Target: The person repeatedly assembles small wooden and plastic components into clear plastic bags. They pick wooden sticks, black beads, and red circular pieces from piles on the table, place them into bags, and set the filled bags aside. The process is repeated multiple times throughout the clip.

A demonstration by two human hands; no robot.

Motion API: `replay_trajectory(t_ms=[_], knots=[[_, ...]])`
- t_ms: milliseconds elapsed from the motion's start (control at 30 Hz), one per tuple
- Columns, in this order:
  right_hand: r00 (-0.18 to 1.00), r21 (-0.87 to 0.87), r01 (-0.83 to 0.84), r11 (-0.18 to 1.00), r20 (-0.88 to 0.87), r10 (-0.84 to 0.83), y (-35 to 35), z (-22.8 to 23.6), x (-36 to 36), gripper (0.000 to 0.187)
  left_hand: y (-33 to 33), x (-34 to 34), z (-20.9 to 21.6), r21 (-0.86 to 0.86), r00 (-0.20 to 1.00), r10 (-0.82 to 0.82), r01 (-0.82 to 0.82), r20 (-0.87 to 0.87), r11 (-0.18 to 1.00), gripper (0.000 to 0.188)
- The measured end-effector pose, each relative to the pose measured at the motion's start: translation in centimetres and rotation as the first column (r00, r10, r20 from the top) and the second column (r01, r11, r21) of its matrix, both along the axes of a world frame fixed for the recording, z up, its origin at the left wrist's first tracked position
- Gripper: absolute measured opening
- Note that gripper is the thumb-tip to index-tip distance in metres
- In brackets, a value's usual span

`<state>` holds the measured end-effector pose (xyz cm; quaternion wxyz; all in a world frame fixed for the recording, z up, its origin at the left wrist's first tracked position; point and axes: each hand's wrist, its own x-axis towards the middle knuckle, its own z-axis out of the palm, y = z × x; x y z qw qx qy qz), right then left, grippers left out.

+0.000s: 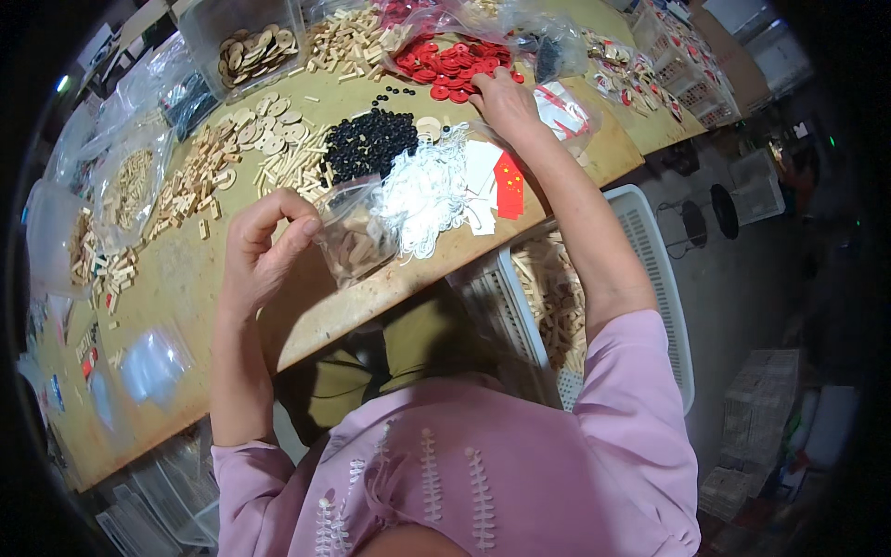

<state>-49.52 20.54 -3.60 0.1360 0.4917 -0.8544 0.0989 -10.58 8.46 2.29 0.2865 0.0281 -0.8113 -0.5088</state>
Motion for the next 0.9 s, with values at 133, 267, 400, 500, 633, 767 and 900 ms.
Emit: replay_trajectory(t_ms=[133,267,400,500,633,767,900], knots=[[0.998,-0.15,-0.057,0.987,-0.022,0.055,-0.1,-0.7,-0.3,0.023,-0.5,0.3,0.4,-0.023,0.999,0.029,-0.029,-0.018,0.999,0.011],[0.956,-0.308,0.026,0.951,0.285,0.066,0.0,0.7,-0.7,0.023,-0.2,0.2,0.6,0.002,0.999,0.007,-0.007,-0.037,1.0,0.01],[0.536,-0.43,-0.037,0.902,0.753,0.381,0.3,8.1,7.2,0.019,-0.6,0.3,0.0,-0.212,0.995,0.053,-0.07,-0.087,0.975,0.009],[0.428,-0.356,-0.267,0.895,0.788,0.442,0.9,13.3,14.2,0.014,-0.3,0.3,0.3,-0.337,0.995,0.078,-0.095,-0.063,0.937,0.011],[0.61,-0.174,-0.578,0.797,0.556,0.564,0.7,13.9,18.3,0.015,0.2,0.4,0.2,-0.354,0.989,0.092,-0.128,-0.118,0.926,0.011],[0.673,-0.194,-0.499,0.845,0.528,0.518,0.8,14.0,19.2,0.016,0.0,0.4,0.2,-0.343,0.987,0.095,-0.133,-0.126,0.93,0.011],[0.56,-0.348,-0.445,0.825,0.611,0.56,0.8,15.3,19.6,0.013,0.3,0.7,0.7,-0.302,0.988,0.093,-0.126,-0.12,0.945,0.012]])
